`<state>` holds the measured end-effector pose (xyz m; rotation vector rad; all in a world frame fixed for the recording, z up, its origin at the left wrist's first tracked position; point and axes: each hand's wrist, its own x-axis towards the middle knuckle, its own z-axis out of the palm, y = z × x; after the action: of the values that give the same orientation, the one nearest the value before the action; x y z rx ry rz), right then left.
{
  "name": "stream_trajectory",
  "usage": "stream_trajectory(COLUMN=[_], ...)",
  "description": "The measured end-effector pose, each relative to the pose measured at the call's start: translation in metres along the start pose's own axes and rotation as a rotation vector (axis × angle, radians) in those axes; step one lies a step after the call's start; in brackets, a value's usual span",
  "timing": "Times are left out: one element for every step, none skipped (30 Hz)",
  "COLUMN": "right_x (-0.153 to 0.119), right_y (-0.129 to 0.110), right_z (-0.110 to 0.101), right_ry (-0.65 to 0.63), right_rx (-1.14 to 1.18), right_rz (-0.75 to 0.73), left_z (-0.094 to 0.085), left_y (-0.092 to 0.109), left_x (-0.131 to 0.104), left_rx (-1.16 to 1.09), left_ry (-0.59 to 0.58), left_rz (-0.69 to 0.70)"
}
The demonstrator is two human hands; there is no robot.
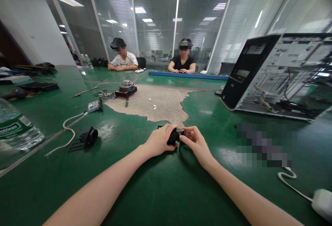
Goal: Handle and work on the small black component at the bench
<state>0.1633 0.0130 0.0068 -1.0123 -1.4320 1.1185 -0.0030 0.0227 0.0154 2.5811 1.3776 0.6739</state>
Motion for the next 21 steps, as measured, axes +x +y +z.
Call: stream_trajectory(right_x=[0.0004,0.0007,0.0009,0.001,0.0012,0.0016,0.0021,0.0028,0.0036,0.0045,0.0055,0.0064,0.0071,0.0077,0.008,0.0079,0.0074,0.0064,0.0049,0.0031,0.0011], right_y=[0.0004,0.0009,0.0013,0.0019,0.0025,0.003,0.0035,0.0038,0.004,0.004,0.0039,0.0037,0.0036,0.0036,0.0037,0.0037,0.0037,0.0034,0.0029,0.0022,0.0013], right_z=[-0.0004,-0.0005,-0.0003,0.0002,0.0011,0.002,0.0031,0.0041,0.0048,0.0052,0.0053,0.005,0.0045,0.0038,0.003,0.0023,0.0018,0.0016,0.0016,0.002,0.0026], right_ry=[0.024,0.022,-0.002,-0.04,-0.082,-0.116,-0.135,-0.134,-0.125,-0.121,-0.123,-0.13,-0.144,-0.162,-0.181,-0.197,-0.211,-0.221,-0.223,-0.219,-0.206], right_rx=[-0.002,0.002,0.009,0.015,0.018,0.012,-0.001,-0.016,-0.028,-0.036,-0.04,-0.044,-0.046,-0.049,-0.05,-0.052,-0.054,-0.056,-0.061,-0.068,-0.075], right_rz=[-0.001,0.006,0.014,0.017,0.014,0.009,0.005,0.008,0.021,0.039,0.052,0.058,0.054,0.046,0.036,0.028,0.021,0.012,0.0,-0.016,-0.037], left_z=[0.0,-0.0001,-0.0002,-0.0003,-0.0004,-0.0004,-0.0003,-0.0001,0.0003,0.0007,0.0011,0.0016,0.002,0.0023,0.0025,0.0025,0.0025,0.0022,0.0019,0.0016,0.0012], left_y=[0.0,0.0,0.0,0.0002,0.0003,0.0006,0.0009,0.0012,0.0016,0.002,0.0024,0.0027,0.0028,0.0029,0.0027,0.0025,0.0021,0.0017,0.0012,0.0007,0.0002], left_x=[0.0,0.0001,0.0,0.0,-0.0002,-0.0004,-0.0007,-0.0011,-0.0015,-0.0019,-0.0023,-0.0026,-0.0028,-0.003,-0.003,-0.003,-0.0029,-0.0028,-0.0027,-0.0026,-0.0025], left_rx=[0.001,0.0,-0.002,-0.005,-0.009,-0.014,-0.017,-0.02,-0.022,-0.024,-0.025,-0.026,-0.026,-0.025,-0.024,-0.023,-0.022,-0.022,-0.022,-0.022,-0.022], left_ry=[0.002,0.003,0.003,0.003,0.003,0.003,0.005,0.01,0.014,0.017,0.017,0.015,0.013,0.011,0.01,0.009,0.008,0.006,0.002,-0.002,-0.007], left_rz=[0.001,0.0,-0.003,-0.005,-0.006,-0.005,-0.003,-0.002,-0.001,-0.001,-0.001,0.0,0.002,0.004,0.007,0.01,0.012,0.014,0.016,0.017,0.018])
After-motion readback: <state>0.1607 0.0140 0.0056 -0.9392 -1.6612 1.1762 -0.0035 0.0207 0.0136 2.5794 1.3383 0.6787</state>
